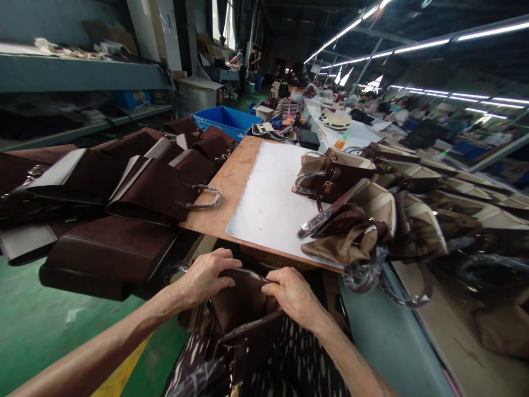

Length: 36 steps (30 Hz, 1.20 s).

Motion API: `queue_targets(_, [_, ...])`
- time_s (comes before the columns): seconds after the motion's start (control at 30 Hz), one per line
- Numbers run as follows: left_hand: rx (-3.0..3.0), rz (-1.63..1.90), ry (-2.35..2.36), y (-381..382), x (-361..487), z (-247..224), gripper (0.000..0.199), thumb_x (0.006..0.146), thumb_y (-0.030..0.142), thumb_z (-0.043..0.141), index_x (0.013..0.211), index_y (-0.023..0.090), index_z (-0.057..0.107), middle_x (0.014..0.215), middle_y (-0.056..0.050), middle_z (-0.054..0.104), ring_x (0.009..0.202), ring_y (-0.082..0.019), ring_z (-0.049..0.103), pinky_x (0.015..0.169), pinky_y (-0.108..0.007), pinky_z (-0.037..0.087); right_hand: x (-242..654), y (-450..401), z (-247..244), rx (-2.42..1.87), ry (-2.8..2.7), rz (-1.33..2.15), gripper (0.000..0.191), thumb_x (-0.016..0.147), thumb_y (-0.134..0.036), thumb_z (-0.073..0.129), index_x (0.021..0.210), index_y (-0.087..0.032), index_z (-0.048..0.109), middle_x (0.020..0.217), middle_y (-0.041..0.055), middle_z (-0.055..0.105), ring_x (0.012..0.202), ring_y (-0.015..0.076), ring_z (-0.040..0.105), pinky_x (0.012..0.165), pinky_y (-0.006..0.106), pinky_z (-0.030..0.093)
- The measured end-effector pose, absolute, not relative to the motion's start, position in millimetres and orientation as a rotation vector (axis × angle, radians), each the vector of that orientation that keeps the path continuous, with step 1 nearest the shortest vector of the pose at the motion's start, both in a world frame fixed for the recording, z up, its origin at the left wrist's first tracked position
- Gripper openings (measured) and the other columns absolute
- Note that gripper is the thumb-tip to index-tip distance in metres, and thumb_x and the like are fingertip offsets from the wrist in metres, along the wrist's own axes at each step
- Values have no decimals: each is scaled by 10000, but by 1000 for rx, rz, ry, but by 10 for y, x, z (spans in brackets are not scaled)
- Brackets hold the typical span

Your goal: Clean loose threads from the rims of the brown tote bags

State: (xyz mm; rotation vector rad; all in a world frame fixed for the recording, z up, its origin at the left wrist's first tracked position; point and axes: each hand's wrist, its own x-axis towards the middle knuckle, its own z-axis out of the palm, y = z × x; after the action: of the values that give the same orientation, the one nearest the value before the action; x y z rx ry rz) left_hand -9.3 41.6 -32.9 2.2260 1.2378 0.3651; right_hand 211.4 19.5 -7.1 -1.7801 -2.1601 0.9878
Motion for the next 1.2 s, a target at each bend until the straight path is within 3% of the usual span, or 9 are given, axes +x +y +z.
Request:
queue_targets(0.37, [2276,390,1417,363,-11,-392,137,796,267,568,913,242,635,805,17,577,807,-138,535,651,-215,341,2093,204,-50,-1776,-2175,957,271,694,-268,528,487,-155,394,492,-49,337,547,81,356,542,236,194])
queue_targets(0.73, [2161,368,1462,372,45,-301,108,792,245,552,835,240,650,804,24,589,811,-133,541,668,-214,346,2086,184,-73,-1788,-2152,926,254,690,-265,537,490,-160,421,477,-44,355,546,84,358,545,234,194])
queue_targets(1.0, [2238,367,1448,333,97,-311,129,799,183,493,735,162,603,759,-13,548,755,-137,521,668,-216,360,2064,170,-60,-1792,-2152,913,258,698,-272,553,492,-164,442,471,-45,388,545,86,379,547,233,209])
queue_targets(1.2, [2221,268,1220,489,161,-222,208,759,196,506,908,228,648,853,-1,606,802,-150,545,696,-215,365,2064,163,-19,-1837,-2206,875,227,722,-294,555,528,-177,545,500,-34,465,561,95,416,546,229,241])
